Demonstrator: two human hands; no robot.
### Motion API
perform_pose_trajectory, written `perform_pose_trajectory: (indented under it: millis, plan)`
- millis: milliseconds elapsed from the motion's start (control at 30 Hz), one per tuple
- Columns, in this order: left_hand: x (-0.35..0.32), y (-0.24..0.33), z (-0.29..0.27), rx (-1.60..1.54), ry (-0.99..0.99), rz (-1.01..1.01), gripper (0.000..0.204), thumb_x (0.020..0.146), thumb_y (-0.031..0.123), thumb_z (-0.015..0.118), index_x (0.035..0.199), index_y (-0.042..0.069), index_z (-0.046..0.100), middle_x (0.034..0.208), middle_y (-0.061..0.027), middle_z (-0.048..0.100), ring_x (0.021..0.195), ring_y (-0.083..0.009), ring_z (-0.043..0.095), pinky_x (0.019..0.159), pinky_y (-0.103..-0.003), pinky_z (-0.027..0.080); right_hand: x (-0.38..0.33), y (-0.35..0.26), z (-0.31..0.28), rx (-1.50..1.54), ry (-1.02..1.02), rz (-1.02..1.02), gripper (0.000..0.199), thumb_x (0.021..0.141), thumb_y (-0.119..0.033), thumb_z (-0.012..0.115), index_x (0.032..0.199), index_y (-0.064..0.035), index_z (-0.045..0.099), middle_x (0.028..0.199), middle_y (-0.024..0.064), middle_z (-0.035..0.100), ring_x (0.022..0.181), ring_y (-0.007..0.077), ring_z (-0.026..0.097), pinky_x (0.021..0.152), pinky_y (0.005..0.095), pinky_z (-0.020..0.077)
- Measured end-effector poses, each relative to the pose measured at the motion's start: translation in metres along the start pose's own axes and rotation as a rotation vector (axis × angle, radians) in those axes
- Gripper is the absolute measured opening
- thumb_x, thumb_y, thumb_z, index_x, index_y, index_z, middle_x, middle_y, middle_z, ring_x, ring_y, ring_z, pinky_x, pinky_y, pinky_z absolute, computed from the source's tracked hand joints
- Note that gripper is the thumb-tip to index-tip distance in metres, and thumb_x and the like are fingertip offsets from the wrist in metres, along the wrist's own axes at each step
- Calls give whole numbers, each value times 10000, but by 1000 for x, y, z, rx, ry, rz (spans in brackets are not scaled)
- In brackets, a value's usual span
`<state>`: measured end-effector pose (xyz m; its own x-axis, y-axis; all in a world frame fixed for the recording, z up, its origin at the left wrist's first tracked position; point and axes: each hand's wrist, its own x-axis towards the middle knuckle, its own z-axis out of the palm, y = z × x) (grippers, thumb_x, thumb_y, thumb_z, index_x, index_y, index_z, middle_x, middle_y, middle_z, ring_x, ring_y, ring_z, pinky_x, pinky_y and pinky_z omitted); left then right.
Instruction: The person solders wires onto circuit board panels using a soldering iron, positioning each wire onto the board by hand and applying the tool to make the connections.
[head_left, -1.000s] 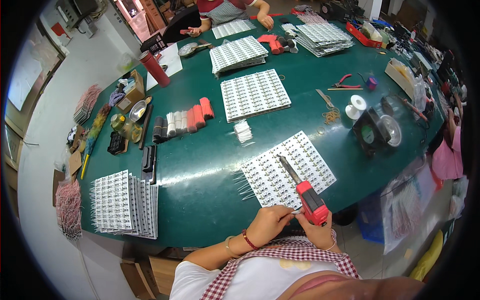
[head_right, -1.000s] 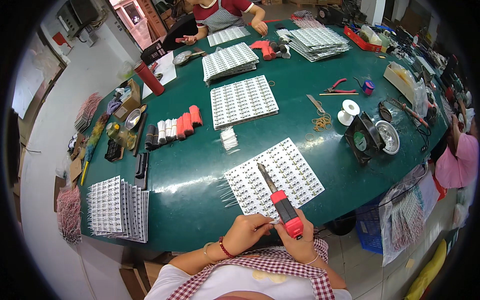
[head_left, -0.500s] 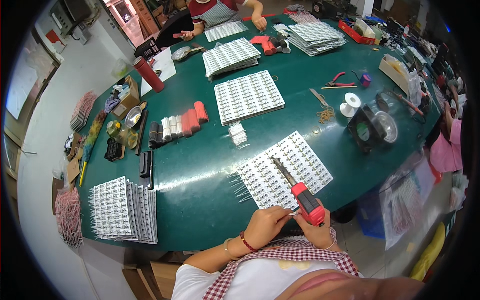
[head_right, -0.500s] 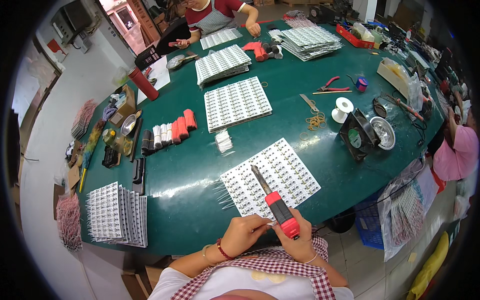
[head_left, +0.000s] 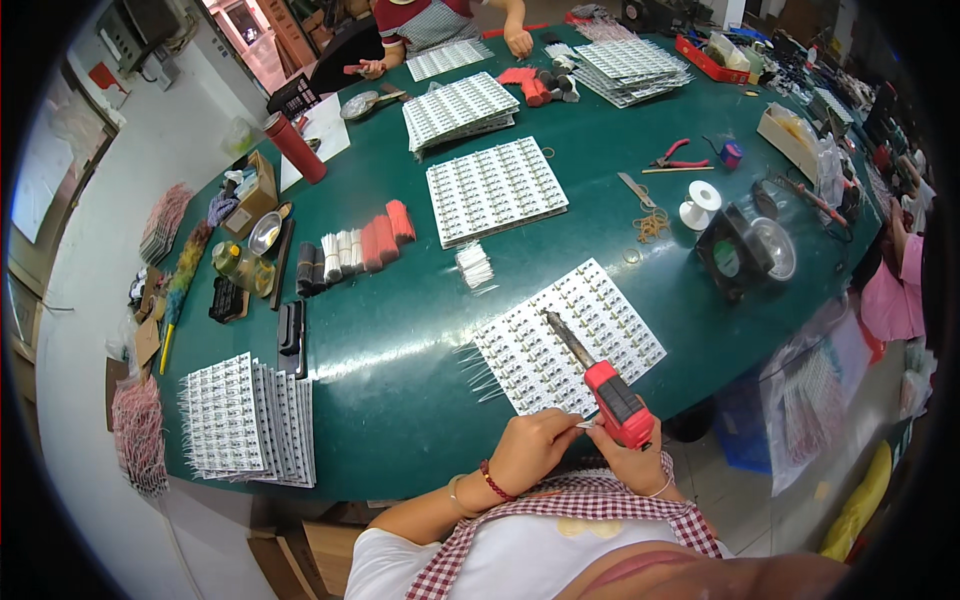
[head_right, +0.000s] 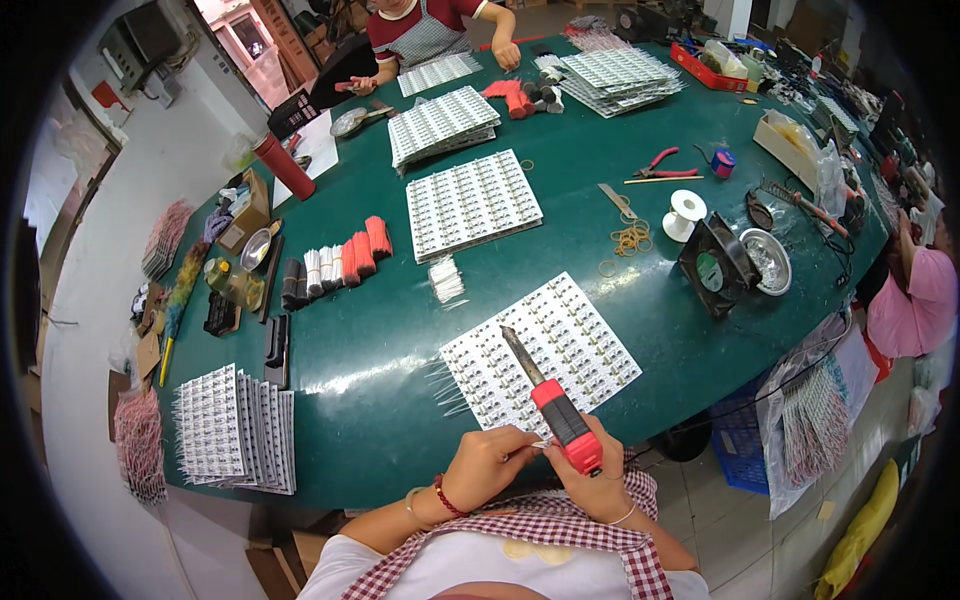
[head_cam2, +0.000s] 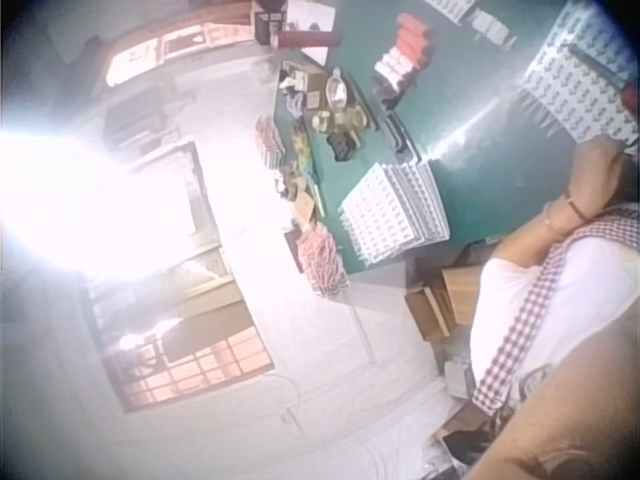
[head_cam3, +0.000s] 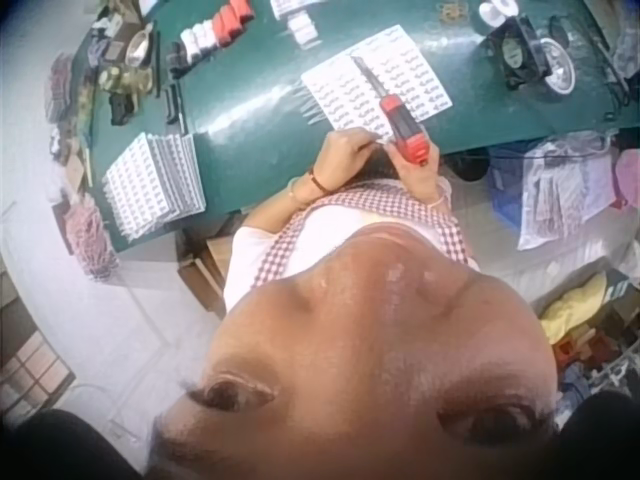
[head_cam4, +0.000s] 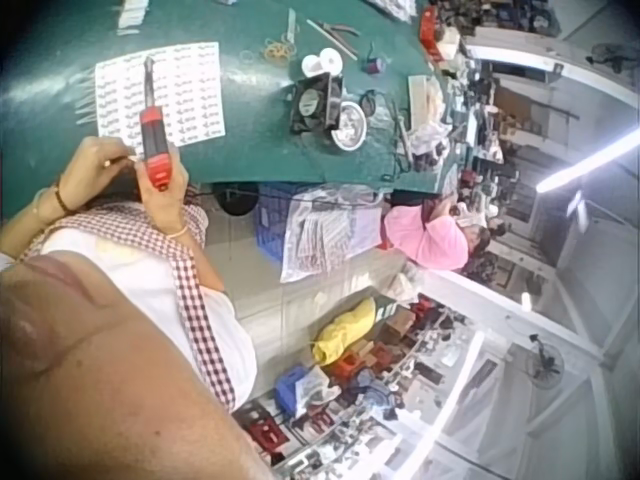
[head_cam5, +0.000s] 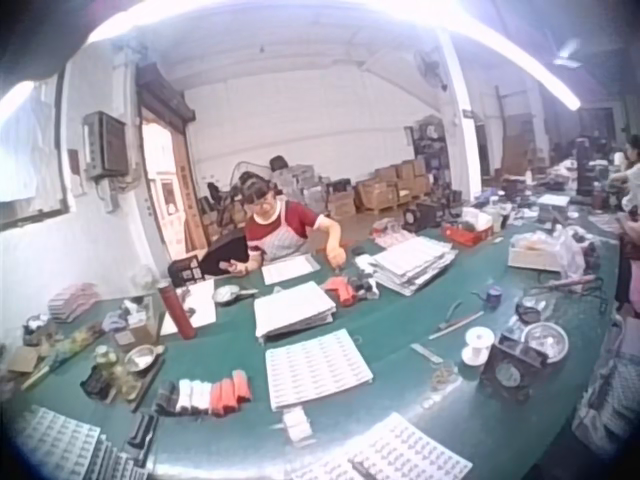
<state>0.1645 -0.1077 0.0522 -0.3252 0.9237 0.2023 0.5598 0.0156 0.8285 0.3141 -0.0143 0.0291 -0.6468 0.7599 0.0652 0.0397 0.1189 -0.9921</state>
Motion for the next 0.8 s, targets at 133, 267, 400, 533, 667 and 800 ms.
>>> perform_pose_trajectory:
  millis: [133,267,400,533,667,800]
  plan:
    - [0,-2,0,-31,4,19,133,769,32,691,899,10,680,775,-127,659,655,-273,651,578,-332,520,1,-1,3,16,51,-33,280,769,2,714,1009,13,572,841,66,645,729,97,610,667,239,490]
    - [0,-2,-1,2,-31,-5,122,783,34,676,903,13,678,803,-123,664,666,-275,655,588,-328,524,2,-11,6,103,65,77,252,771,-10,730,982,0,594,846,44,646,715,91,602,645,236,487]
    - [1,0,-3,-57,29,-24,128,789,19,675,917,9,674,776,-113,659,648,-237,656,579,-303,513,8,-25,-7,155,-43,259,166,802,-71,733,907,-15,616,789,7,631,695,79,584,618,228,470]
    - [-1,1,-5,-111,-7,-16,128,783,19,673,910,10,659,814,-127,658,665,-273,654,573,-324,521,13,-31,-10,206,-78,279,144,826,-115,718,865,-20,618,741,0,615,683,71,572,613,225,460]
    - [-1,1,-4,-66,-28,22,153,782,16,675,934,17,659,807,-114,656,659,-249,649,570,-314,513,14,-31,-10,210,-95,271,155,837,-142,709,859,-23,612,733,6,615,677,70,573,612,229,462]
    - [-2,0,-4,-27,-32,51,177,772,9,678,948,24,663,795,-108,654,649,-234,643,563,-301,506,13,-32,-11,222,-134,274,156,843,-148,703,855,-25,609,741,9,616,684,74,577,615,232,465]
